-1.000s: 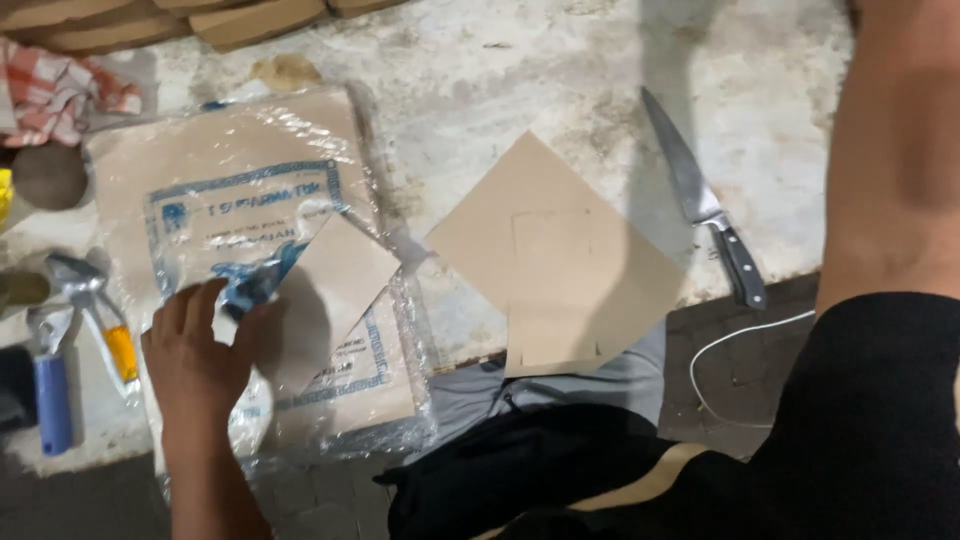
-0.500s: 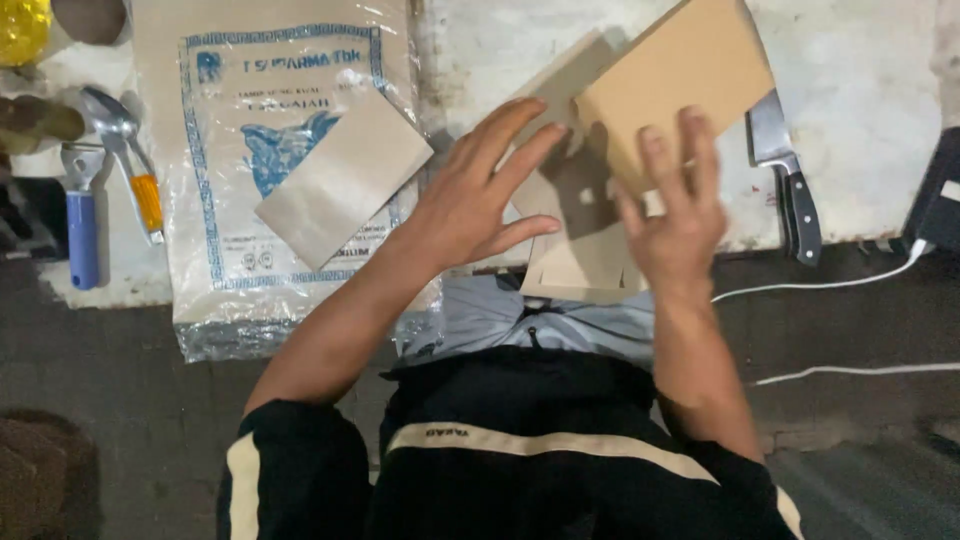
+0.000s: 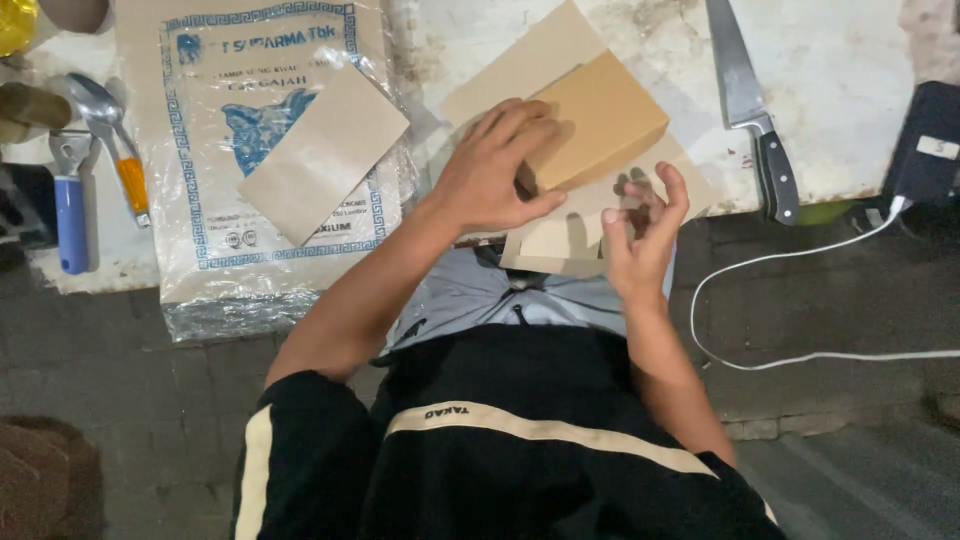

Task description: The person assembles small cardboard boxes by folding and taping them. They then cut a sheet of paper with a knife and place it inside the boxes. The person repeats this process with multiple boxes.

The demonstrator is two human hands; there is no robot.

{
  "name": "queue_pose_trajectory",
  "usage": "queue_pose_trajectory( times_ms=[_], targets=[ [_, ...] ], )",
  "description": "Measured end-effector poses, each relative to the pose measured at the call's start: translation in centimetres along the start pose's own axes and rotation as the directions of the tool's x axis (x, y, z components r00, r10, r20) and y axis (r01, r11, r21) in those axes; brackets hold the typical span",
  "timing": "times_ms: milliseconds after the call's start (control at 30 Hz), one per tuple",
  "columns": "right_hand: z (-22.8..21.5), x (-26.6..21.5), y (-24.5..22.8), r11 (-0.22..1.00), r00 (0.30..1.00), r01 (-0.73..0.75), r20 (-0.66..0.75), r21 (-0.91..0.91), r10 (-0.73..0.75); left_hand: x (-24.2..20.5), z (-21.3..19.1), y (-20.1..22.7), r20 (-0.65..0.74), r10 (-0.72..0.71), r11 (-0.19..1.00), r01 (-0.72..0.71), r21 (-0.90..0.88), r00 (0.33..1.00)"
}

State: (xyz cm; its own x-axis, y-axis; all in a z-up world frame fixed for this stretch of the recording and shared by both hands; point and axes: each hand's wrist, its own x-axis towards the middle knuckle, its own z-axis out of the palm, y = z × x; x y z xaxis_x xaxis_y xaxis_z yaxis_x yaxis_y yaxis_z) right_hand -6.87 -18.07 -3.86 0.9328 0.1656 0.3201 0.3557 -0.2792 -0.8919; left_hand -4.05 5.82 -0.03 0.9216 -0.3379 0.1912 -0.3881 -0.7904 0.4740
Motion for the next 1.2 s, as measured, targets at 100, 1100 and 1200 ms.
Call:
queue_pose_trajectory(
  times_ms=[100,1100,1200],
  targets=[
    [-0.6,0.6,1.2,0.995,0.997,-0.076,0.012,0.068,0.076,0.9,-1.7,-0.5,-0.068,-0.008,0.942,-0.015,-0.335,0.998],
    [0.6,1.6,0.7,0.983,0.995,0.077,0.081,-0.164,-0.064,-11.8,-9.8,-11.9,-0.21,-0.664,0.617,0.685,0.388,0.718],
    [-0.1,1.7,0.9,0.988,0.994,0.014,0.114,-0.153,0.004,-13.4,-10.7,-10.1,0.04,-0.791,0.598,0.758,0.262,0.61]
  ],
)
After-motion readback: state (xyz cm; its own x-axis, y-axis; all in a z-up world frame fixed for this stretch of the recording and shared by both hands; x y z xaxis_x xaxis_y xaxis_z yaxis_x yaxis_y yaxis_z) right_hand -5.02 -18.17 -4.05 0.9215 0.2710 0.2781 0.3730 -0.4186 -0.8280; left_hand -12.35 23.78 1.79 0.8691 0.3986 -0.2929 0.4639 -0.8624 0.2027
